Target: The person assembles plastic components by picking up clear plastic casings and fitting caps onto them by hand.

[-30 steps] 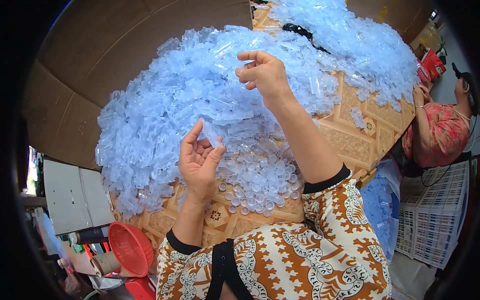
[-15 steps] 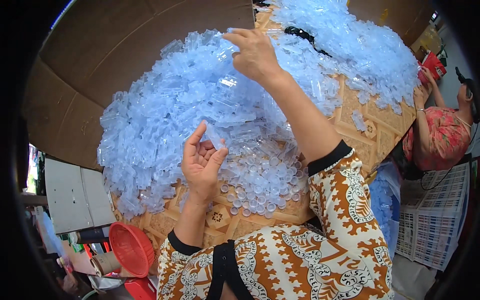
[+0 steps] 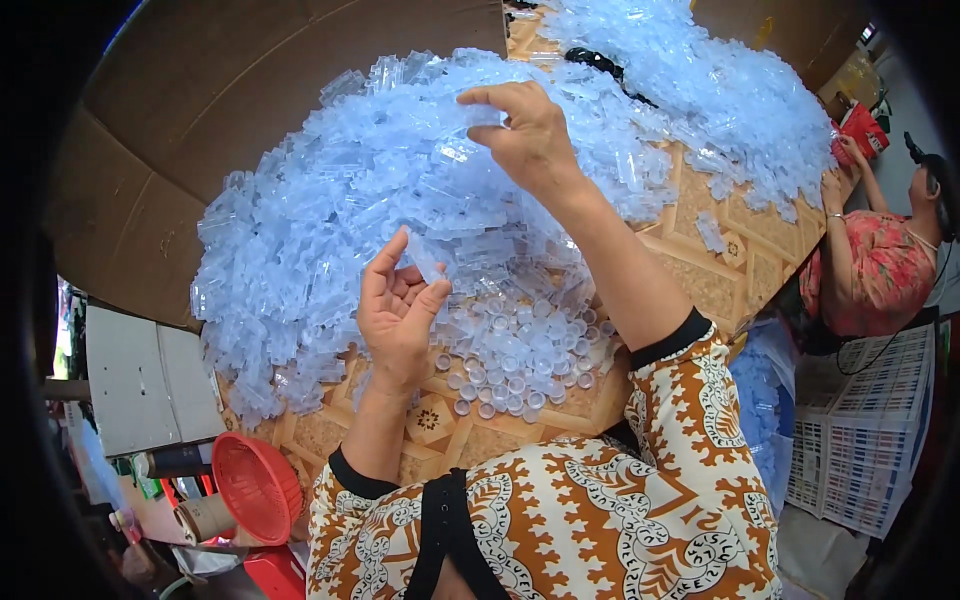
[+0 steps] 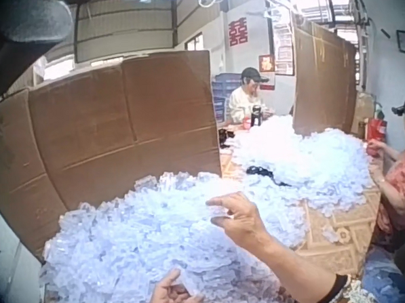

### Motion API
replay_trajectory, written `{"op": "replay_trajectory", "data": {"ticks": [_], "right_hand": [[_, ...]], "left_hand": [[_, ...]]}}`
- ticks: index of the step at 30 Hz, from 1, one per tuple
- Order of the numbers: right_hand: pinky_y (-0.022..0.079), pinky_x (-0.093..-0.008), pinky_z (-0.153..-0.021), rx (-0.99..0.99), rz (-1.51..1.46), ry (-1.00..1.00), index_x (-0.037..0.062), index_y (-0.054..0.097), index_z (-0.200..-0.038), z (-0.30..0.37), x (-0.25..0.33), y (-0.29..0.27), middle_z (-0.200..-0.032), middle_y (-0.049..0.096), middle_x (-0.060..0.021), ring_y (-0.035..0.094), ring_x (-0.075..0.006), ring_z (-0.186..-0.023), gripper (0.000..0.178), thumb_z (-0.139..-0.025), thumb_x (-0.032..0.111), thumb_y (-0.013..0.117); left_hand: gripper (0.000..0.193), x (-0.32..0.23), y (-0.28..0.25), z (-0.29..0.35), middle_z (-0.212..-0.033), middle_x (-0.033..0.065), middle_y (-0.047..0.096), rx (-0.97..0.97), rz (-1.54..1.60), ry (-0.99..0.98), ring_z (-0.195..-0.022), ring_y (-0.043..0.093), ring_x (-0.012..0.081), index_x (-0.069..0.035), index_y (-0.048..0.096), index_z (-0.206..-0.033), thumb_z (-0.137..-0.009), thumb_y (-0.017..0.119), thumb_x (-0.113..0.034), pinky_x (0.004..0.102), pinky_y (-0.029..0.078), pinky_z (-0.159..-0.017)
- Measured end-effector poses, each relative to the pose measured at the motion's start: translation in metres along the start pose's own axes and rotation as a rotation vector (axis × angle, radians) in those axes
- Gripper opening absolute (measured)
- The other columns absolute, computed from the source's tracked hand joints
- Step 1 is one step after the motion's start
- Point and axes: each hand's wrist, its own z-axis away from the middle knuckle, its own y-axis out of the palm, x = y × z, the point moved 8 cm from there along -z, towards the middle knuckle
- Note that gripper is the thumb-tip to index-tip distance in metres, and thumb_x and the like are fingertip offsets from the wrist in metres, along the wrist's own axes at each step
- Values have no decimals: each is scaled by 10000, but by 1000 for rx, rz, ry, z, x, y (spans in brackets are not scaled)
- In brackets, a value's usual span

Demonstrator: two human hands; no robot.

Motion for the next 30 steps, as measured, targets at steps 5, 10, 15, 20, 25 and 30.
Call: {"op": "replay_trajectory", "data": {"ticks": [5, 10, 15, 20, 25, 30], "right_hand": [[530, -392, -856, -14, 138, 208, 112, 760, -1050, 11, -12, -4, -989, 727, -99, 658, -270, -976, 265, -786, 137, 772], [527, -429, -849, 39, 184, -41, 101, 761, -1013, 13, 10, 11, -1002, 728, -113, 663, -291, -980, 218, -806, 168, 762], [527, -448, -866, 34, 213, -140, 97, 756, -1040, -20, 21, 32, -1007, 732, -125, 659, -321, -988, 234, -826, 190, 733], [526, -462, -880, 189, 292, 40, 103, 745, -1087, -42, 26, 75, -1070, 722, -139, 667, -314, -984, 287, -816, 195, 721], [499, -444, -940, 286, 318, 59, 102, 739, -1121, -39, 37, 88, -1099, 718, -133, 648, -297, -1054, 350, -776, 94, 682], [450, -432, -1000, 168, 325, -289, 92, 714, -1185, -44, 56, 94, -1216, 692, -112, 606, -297, -1156, 472, -730, 11, 616]], "left_hand": [[643, -11, 4, 6, -1561, 190, 370, 9, 6, 47, -1079, 625, 162, -10, 451, -1423, -853, 743, 40, 306, 558, -904], [638, -22, -6, 21, -1563, 216, 363, 28, -110, 159, -1072, 637, 167, -3, 456, -1422, -856, 749, 18, 310, 553, -905], [609, -30, -27, 49, -1566, 237, 340, -5, -172, 181, -1131, 639, 202, 12, 467, -1392, -849, 742, 45, 333, 566, -930], [603, -39, -42, 55, -1545, 252, 372, -45, -207, 231, -1112, 657, 219, 8, 485, -1373, -836, 757, 35, 334, 585, -900], [564, -45, -41, 59, -1485, 264, 459, -38, -350, 245, -1028, 683, 199, 0, 559, -1307, -793, 789, 18, 311, 601, -817], [530, -47, -34, 58, -1478, 256, 473, -16, -384, 258, -1004, 685, 192, -11, 593, -1275, -785, 792, 16, 302, 599, -790]]}}
